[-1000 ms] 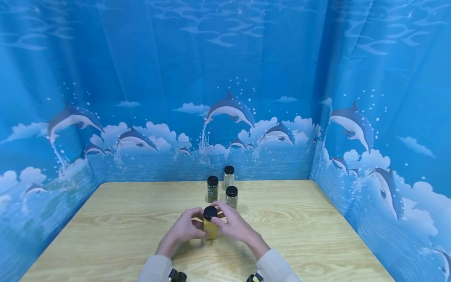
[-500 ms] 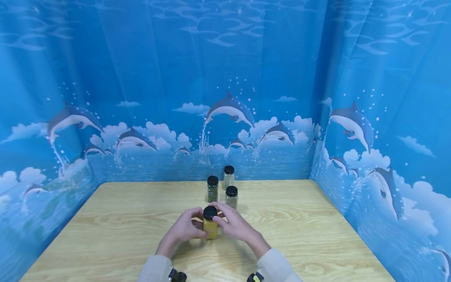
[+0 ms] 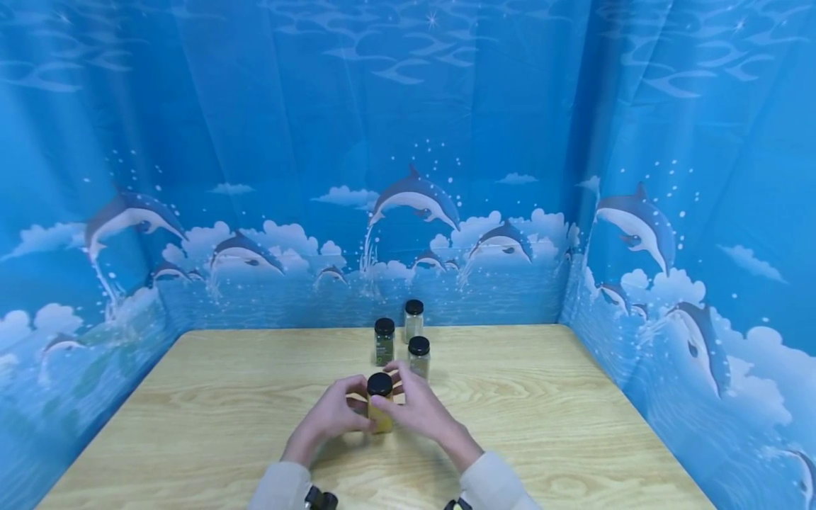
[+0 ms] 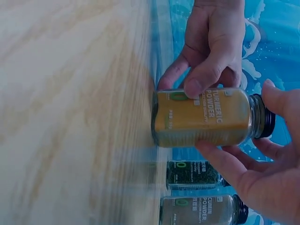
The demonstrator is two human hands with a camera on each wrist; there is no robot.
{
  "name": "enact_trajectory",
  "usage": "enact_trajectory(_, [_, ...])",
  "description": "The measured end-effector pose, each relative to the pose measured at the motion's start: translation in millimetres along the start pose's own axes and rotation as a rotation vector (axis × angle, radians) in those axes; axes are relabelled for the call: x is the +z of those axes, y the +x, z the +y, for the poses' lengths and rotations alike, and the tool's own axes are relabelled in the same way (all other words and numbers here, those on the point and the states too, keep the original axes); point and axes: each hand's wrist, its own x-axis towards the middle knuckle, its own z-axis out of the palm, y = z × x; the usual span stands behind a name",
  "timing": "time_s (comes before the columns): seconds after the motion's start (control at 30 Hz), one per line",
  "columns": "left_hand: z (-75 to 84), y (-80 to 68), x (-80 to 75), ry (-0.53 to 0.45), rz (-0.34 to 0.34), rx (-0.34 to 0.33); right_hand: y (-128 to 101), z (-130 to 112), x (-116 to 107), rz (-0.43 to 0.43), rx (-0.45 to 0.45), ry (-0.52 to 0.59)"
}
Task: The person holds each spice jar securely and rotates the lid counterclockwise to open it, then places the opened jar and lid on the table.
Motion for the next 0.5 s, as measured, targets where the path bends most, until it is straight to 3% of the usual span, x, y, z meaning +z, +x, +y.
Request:
enact_trajectory(0.23, [1.1, 0.1, -0.5, -0.002, 0.003, -0.009, -0.3, 0.2, 0.7, 0.017, -0.060, -0.061])
enact_trajectory(0.5, [1.6, -1.3, -0.4, -0.012, 0.001, -0.002, -0.5, -1.2, -3.2, -0.038, -0.104, -0.123])
